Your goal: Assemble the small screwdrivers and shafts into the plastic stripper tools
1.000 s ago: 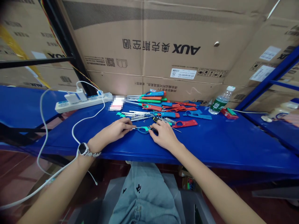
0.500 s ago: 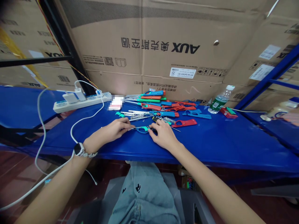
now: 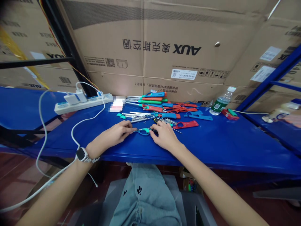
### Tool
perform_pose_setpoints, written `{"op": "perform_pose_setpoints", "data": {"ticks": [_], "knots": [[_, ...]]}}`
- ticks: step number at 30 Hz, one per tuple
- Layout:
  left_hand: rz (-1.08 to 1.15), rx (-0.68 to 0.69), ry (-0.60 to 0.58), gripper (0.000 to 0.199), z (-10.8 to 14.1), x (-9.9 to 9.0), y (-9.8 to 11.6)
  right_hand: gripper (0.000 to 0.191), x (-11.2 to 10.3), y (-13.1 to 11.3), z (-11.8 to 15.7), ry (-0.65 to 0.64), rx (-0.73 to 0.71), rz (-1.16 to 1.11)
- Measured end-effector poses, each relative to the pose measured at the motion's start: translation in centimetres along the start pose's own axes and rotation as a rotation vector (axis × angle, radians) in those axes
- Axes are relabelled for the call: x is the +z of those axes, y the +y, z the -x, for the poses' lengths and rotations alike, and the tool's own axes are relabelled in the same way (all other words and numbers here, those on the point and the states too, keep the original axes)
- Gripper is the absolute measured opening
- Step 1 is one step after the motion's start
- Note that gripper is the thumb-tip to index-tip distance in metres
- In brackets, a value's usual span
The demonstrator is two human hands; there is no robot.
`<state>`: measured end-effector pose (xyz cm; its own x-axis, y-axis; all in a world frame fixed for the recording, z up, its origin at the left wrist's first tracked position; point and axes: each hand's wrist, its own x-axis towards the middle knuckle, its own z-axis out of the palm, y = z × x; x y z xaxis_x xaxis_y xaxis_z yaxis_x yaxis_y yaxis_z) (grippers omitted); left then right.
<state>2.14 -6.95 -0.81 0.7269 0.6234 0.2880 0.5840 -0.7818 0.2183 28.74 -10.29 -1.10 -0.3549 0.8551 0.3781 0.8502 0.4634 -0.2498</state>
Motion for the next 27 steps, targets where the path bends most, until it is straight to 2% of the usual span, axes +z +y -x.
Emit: {"op": "perform_pose_setpoints", "data": {"ticks": [3,6,10,15,20,27], "knots": [[-0.009,0.018,0.026,0.038,0.0,0.1,0.1,0.017,-0.5,-0.7,-0.8,0.011,-0.008,0.023],[-0.01,0.03,0.035,0.039,-0.1,0.0,0.5,0.018,-0.4,-1.8,-2.0,0.013,-0.08,0.012],[-0.002,0.014,0.052,0.034,0.0,-0.2,1.1,0.017,0.7,-2.6,-3.2,-0.103,-0.175,-0.053],[0.09,-0.012,0.064,0.022,-0.1,0.4,0.3,0.016,2.2,-2.1,-3.3,-0.107,-0.171,-0.179],[0.127,0.016,0.081,0.021,-0.3,0.8,-0.5,0.02,2.6,-2.2,-3.1,-0.095,-0.207,-0.122],[0.118,0.02,0.089,0.019,-0.3,0.6,-0.1,0.023,2.8,-2.6,-3.3,-0.108,-0.189,-0.05]]}}
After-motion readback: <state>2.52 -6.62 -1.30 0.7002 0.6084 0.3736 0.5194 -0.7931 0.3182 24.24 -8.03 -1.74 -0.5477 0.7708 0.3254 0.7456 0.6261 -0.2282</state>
